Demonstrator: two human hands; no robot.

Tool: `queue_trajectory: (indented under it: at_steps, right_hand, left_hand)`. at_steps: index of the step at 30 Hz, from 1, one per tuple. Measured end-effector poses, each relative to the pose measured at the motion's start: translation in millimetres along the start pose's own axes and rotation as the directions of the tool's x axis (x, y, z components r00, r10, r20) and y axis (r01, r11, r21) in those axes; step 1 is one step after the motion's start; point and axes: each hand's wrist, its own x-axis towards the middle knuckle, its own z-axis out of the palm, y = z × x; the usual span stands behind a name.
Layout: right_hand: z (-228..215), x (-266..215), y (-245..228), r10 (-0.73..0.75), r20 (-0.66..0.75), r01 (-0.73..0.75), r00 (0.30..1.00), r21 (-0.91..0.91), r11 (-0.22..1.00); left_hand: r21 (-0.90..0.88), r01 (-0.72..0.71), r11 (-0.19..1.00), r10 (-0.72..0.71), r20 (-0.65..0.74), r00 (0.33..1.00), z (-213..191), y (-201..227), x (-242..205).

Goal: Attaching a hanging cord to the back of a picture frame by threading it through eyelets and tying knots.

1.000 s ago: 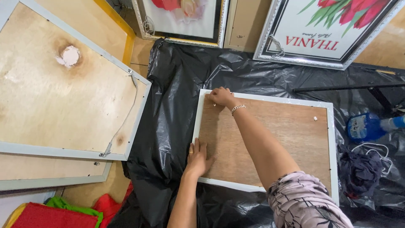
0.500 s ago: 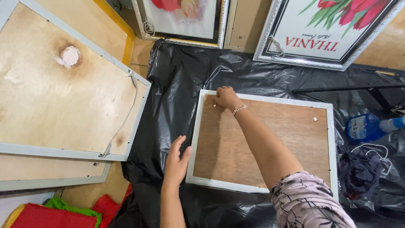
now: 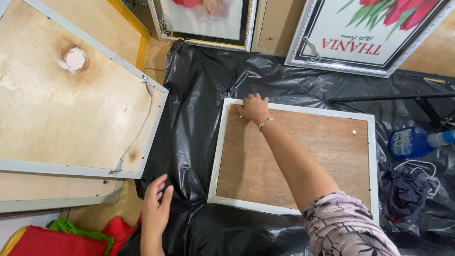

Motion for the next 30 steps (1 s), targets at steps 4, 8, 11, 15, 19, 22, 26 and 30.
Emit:
queue_trajectory:
  at_steps: [4,8,11,15,19,22,26,30]
  right_hand:
    - [8,4,9,-0.078,-0.094,0.088,0.993,0.105,0.991]
    - [-8,3,9,-0.078,-0.039,0.082,0.996,0.138,0.987]
    - [-23,-2,7,-0.048,0.044,0.04,0.998,0.164,0.986]
    - [-15,0,9,-0.079,0.0,0.079,0.997,0.111,0.991]
    - [-4,5,10,-0.051,0.017,0.05,0.999,0.07,0.996]
    - [0,8,11,0.018,0.057,-0.024,0.998,0.107,0.994]
    - [22,23,28,-0.006,0.08,-0.002,0.997,0.096,0.995]
    - [35,29,35,-0.087,0.063,0.087,0.994,0.011,0.996]
  left_hand:
    - [-0.084,0.091,0.992,-0.094,-0.03,0.995,5,-17,-10]
    - [-0.085,0.083,0.993,-0.084,-0.004,0.996,21,-19,-14]
    - [-0.059,0.064,0.996,-0.063,0.018,0.998,29,-17,-15]
    - [0.013,0.044,0.999,-0.045,0.069,0.997,28,0,-14]
    - [0.145,-0.08,0.986,0.066,0.094,0.993,28,-2,-3]
    - [0.181,-0.26,0.949,0.245,0.101,0.964,30,11,6]
    - [0.193,-0.299,0.934,0.271,0.162,0.949,39,43,14]
    - [0.282,-0.332,0.9,0.245,0.303,0.921,53,52,20]
